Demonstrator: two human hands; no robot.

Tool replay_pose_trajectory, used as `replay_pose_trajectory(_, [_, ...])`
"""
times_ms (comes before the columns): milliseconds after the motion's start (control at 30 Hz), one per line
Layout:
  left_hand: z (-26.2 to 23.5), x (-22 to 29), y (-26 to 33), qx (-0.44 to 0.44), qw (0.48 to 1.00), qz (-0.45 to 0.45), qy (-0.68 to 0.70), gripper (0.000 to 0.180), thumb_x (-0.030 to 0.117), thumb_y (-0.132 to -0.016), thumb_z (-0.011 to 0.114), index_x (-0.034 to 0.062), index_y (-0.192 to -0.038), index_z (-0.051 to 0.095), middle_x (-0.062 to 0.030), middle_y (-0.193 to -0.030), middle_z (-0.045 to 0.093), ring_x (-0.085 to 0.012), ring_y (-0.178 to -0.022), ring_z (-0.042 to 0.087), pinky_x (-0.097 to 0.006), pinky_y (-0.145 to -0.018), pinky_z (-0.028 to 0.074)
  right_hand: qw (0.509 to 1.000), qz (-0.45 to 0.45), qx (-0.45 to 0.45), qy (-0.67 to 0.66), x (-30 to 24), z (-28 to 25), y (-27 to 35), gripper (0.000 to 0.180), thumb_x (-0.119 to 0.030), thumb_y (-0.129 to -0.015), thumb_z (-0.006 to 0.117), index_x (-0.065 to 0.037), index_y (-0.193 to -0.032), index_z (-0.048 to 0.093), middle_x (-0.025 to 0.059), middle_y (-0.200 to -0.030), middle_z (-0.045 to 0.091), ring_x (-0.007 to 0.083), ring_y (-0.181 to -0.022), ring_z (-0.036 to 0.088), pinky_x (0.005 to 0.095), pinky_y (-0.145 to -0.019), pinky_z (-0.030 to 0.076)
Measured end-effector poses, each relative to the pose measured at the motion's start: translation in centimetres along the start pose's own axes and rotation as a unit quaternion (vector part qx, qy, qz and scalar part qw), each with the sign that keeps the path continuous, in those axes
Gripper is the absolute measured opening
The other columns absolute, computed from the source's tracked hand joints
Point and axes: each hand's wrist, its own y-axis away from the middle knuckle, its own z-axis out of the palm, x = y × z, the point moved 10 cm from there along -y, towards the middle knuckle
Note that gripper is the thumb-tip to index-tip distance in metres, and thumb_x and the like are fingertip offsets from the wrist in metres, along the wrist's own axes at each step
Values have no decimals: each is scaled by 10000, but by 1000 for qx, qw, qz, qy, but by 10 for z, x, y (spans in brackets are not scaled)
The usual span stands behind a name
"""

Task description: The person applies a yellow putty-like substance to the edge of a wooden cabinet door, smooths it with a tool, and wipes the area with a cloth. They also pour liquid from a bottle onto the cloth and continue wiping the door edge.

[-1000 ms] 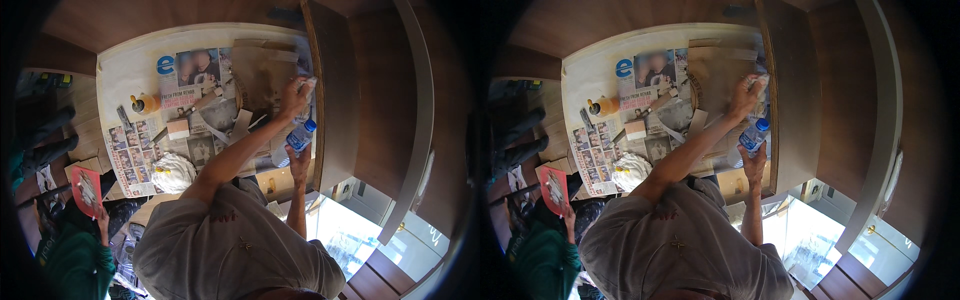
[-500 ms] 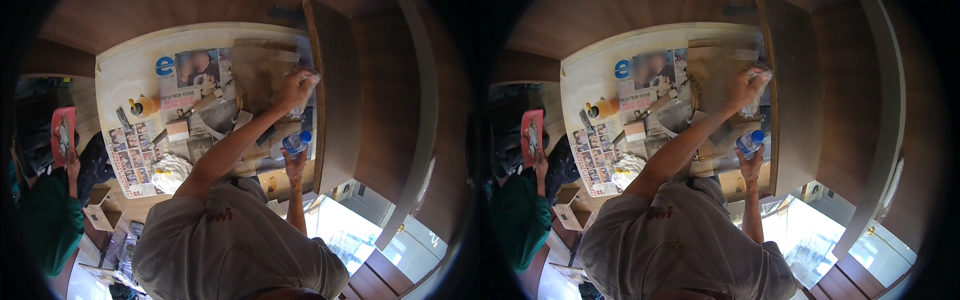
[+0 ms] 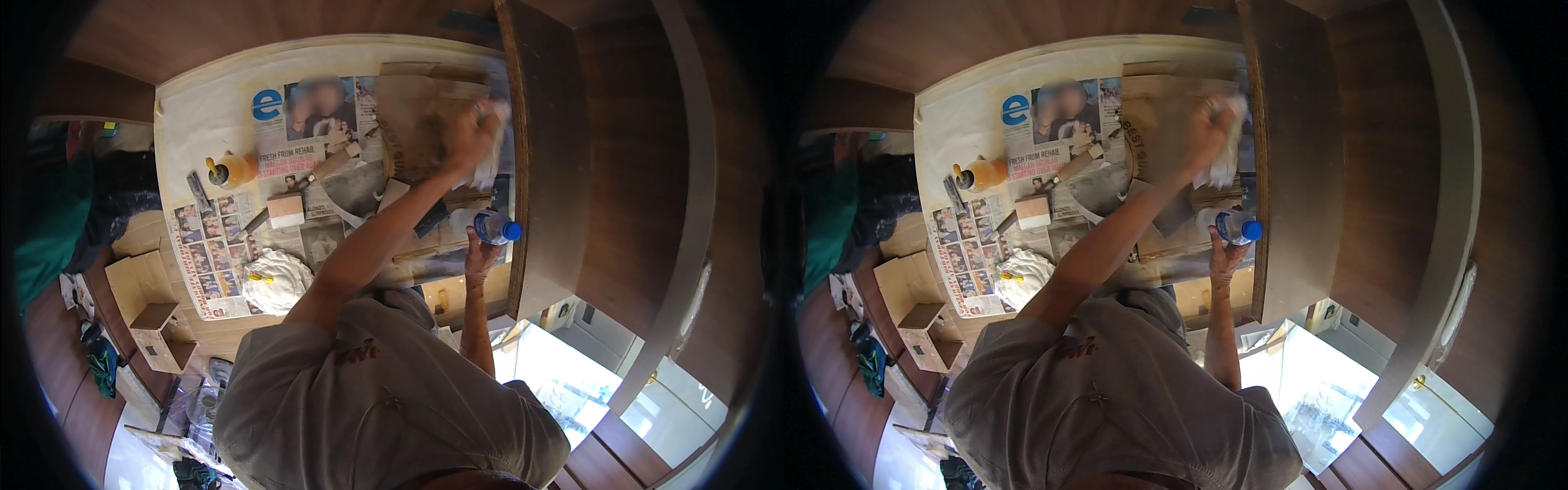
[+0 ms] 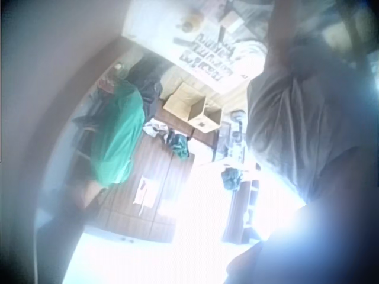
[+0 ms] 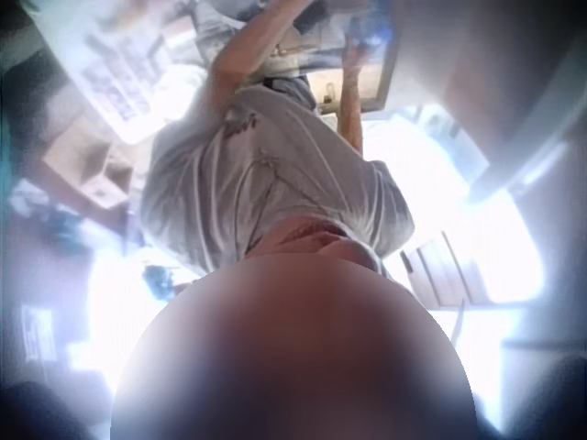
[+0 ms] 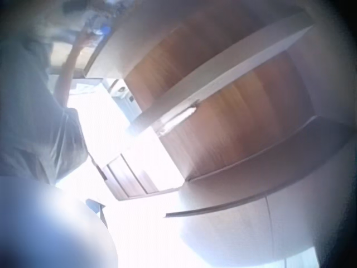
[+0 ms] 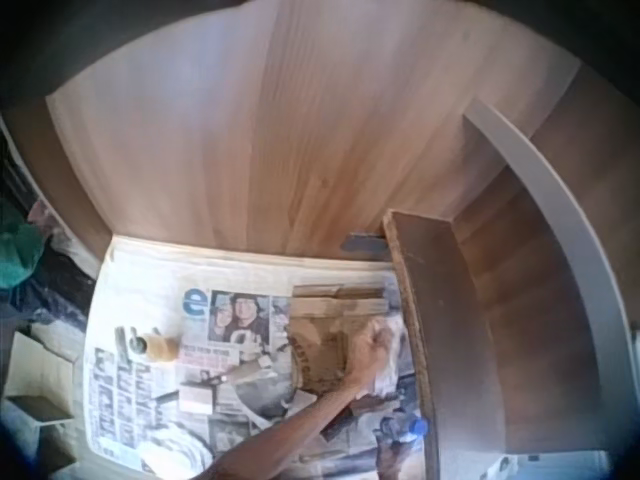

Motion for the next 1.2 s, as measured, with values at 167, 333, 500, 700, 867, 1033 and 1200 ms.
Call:
replay_pose_trajectory(167, [13, 46, -29, 51, 978, 193, -53, 191, 141, -956, 653, -25, -1029, 713, -160, -913, 713, -261, -814, 700, -358, -763, 529, 1000, 8, 10, -16, 23, 2, 9, 743, -151, -827, 870, -17, -1440, 472, 144, -1396, 543, 274, -1280, 523, 415, -1133, 380])
replay_pose_trajectory(333, [19, 26, 11, -70, 971, 160, -166, 192, 155, -948, 653, 8, -1051, 725, -181, -938, 709, -284, -875, 700, -373, -816, 525, 999, 19, 13, 25, 9, -4, 27, 686, -123, -836, 856, -9, -1413, 502, 145, -1396, 553, 270, -1258, 535, 402, -1093, 421])
replay_pose_trajectory(500, [0, 50, -12, 13, 975, 207, -86, 227, 211, -951, 685, 25, -1078, 716, -145, -920, 732, -210, -826, 692, -355, -785, 539, 998, -54, -10, 40, -57, 7, 32, 674, -97, -784, 881, -13, -1359, 540, 147, -1367, 575, 273, -1209, 553, 399, -1056, 452])
replay_pose_trajectory(700, [26, 27, -7, 18, 965, 258, -47, 146, 159, -975, 660, 36, -1041, 702, -85, -866, 705, -159, -816, 658, -327, -776, 522, 991, -115, -30, 67, -126, 28, 31, 783, -183, -821, 867, -22, -1443, 421, 169, -1414, 554, 297, -1282, 539, 421, -1106, 438])
replay_pose_trajectory(867, [24, -4, 25, -97, 974, 203, -36, 202, 179, -989, 647, 25, -1113, 689, -98, -945, 702, -177, -878, 651, -345, -814, 522, 977, -181, -50, -97, -223, 64, -7, 794, -268, -840, 864, -27, -1443, 408, 185, -1381, 570, 289, -1262, 560, 425, -1080, 463])
replay_pose_trajectory(1033, [13, -25, 28, -64, 983, 164, -44, 245, 221, -1000, 641, 10, -1117, 681, -117, -988, 720, -190, -933, 660, -336, -837, 521, 960, -35, -242, 134, -176, 243, -84, 537, -232, -861, 841, -31, -1292, 591, 97, -1223, 657, 213, -1116, 640, 357, -986, 505])
replay_pose_trajectory(1200, [-13, -77, 25, -13, 998, 63, -10, 243, 230, -966, 655, 7, -1060, 674, -134, -964, 717, -212, -909, 671, -369, -825, 519, 906, -161, -380, 91, -129, 378, -76, 690, -192, -792, 885, -45, -1346, 500, 114, -1265, 638, 265, -1173, 637, 387, -999, 514])
